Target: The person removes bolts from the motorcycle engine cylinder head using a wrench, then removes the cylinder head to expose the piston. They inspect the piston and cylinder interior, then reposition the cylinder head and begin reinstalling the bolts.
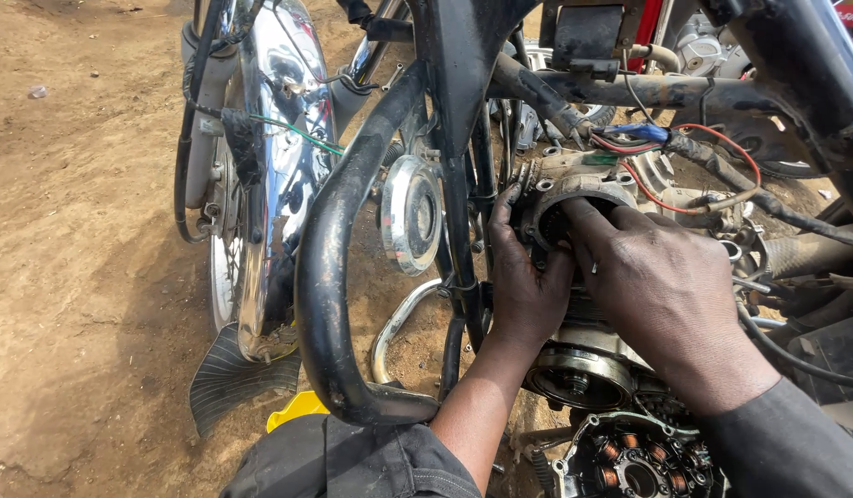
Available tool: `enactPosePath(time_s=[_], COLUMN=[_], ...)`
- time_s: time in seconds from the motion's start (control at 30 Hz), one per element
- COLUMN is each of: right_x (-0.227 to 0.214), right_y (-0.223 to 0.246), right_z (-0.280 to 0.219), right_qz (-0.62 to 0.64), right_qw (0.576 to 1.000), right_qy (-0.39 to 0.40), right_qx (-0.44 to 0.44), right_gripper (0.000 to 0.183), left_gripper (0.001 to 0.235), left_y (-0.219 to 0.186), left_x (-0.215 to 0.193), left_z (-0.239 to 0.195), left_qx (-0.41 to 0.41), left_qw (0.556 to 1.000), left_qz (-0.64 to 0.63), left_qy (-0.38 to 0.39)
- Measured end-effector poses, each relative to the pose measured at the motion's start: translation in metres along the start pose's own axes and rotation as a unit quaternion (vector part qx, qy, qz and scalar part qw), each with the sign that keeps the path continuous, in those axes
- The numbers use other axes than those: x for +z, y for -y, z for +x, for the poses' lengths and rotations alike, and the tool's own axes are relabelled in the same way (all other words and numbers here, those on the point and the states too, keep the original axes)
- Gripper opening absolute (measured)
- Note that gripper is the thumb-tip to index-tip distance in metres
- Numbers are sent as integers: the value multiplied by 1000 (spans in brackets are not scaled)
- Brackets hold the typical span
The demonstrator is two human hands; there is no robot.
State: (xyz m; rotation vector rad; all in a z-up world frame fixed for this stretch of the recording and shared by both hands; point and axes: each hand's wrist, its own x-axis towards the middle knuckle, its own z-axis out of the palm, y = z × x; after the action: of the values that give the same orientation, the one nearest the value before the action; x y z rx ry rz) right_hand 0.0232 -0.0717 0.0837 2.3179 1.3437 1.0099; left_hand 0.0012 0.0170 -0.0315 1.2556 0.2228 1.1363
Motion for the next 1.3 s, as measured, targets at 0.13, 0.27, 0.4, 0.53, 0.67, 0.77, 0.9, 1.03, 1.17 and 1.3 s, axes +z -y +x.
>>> enactPosePath(time_s=[0.13,0.27,0.4,0.53,0.67,0.77,0.9,1.03,1.17,1.3], right_x=[13,12,16,19,30,32,29,24,5,0], right_y=[-13,-21,-25,-25,-33,-33,-32,-31,-23,0], right_z=[-1,-3,-4,-1,-7,-3,-3,-11,-38,-60], right_qz=[-20,-36,-60,-53,-44,-26,-6,-20,19,13], right_qw=[998,995,984,979,978,977,980,988,997,991], right_qy=[-33,-26,-109,-137,-135,-133,-122,-83,-56,123], right_qx=[-56,-86,-126,-142,-156,-164,-154,-131,-59,-44], right_gripper=[32,40,21,21,39,45,48,58,36,60], left_gripper=[69,53,20,16,23,20,13,17,14,12], left_y=[-2,-27,-40,-35,-34,-33,-39,-38,-33,-35], left_x=[-1,-1,-4,-21,-21,-19,-14,-14,-16,-16], left_z=[-5,-20,-13,-5,-9,-3,0,-2,-2,-2], left_qx=[27,99,171,211,213,217,234,217,247,269], left_qw=[1000,986,958,945,927,920,914,908,895,883], left_qz=[-11,128,206,238,307,324,328,357,371,382], left_qy=[3,-41,-101,-71,-27,-29,-37,-14,-31,-46])
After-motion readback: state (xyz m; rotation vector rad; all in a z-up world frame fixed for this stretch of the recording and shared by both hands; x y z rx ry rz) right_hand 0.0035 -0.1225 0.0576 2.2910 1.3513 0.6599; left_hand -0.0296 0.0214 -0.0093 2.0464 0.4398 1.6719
